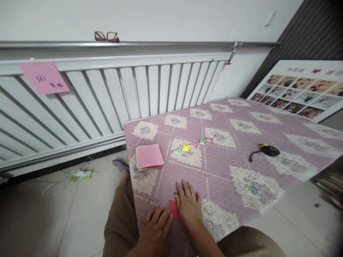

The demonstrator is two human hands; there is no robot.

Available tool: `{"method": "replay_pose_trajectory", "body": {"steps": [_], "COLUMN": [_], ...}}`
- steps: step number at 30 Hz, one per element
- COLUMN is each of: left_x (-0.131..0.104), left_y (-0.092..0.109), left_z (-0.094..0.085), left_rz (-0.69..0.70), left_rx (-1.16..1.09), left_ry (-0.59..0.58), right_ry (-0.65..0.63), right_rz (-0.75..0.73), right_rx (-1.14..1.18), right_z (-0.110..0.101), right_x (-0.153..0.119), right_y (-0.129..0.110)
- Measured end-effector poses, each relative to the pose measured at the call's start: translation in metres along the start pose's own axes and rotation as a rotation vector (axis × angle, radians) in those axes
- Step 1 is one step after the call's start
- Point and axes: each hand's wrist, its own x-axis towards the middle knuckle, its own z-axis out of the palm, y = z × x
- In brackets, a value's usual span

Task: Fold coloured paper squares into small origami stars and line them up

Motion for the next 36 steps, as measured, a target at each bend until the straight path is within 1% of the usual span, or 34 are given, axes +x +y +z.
{"method": "replay_pose_trajectory", "body": {"steps": [3, 5, 6, 8, 9, 10, 11, 12, 14, 18, 22, 25, 30, 33, 36], "left_x": [-0.001, -0.001, 0.0, 0.0, 0.001, 0.001, 0.001, 0.001, 0.001, -0.001, -0.004, -0.005, -0.004, -0.003, -0.002], "left_y": [0.001, 0.001, 0.001, 0.002, 0.002, 0.002, 0.002, 0.002, 0.002, 0.0, -0.002, -0.002, -0.001, -0.002, -0.002], "left_z": [-0.002, -0.003, -0.004, -0.005, -0.006, -0.007, -0.008, -0.008, -0.009, -0.012, -0.012, -0.01, -0.009, -0.011, -0.014], "left_rz": [-0.016, -0.013, -0.012, -0.017, -0.021, -0.025, -0.028, -0.032, -0.038, -0.024, 0.014, 0.033, 0.034, 0.04, 0.037], "left_rx": [-0.011, -0.02, -0.026, -0.041, -0.048, -0.055, -0.06, -0.064, -0.065, -0.062, -0.023, 0.004, 0.014, 0.005, 0.002], "left_ry": [-0.037, -0.036, -0.04, -0.068, -0.088, -0.108, -0.123, -0.128, -0.126, -0.119, -0.047, 0.004, 0.003, -0.004, -0.012], "right_ry": [0.068, 0.13, 0.176, 0.265, 0.287, 0.284, 0.251, 0.205, 0.099, -0.085, -0.171, -0.193, -0.21, -0.18, -0.123], "right_rz": [-0.017, -0.076, -0.117, -0.267, -0.352, -0.437, -0.51, -0.557, -0.6, -0.545, -0.484, -0.479, -0.451, -0.416, -0.434], "right_rx": [0.028, 0.077, 0.111, 0.178, 0.199, 0.212, 0.212, 0.206, 0.188, 0.164, 0.141, 0.13, 0.144, 0.139, 0.12], "right_z": [0.003, 0.004, 0.004, 0.005, 0.006, 0.007, 0.008, 0.01, 0.012, 0.009, 0.002, 0.0, -0.002, 0.0, 0.005], "right_x": [0.0, -0.002, -0.005, -0.015, -0.022, -0.03, -0.038, -0.045, -0.056, -0.065, -0.065, -0.065, -0.059, -0.054, -0.054], "right_y": [0.007, 0.012, 0.015, 0.02, 0.022, 0.023, 0.023, 0.022, 0.02, 0.016, 0.017, 0.017, 0.014, 0.011, 0.01]}}
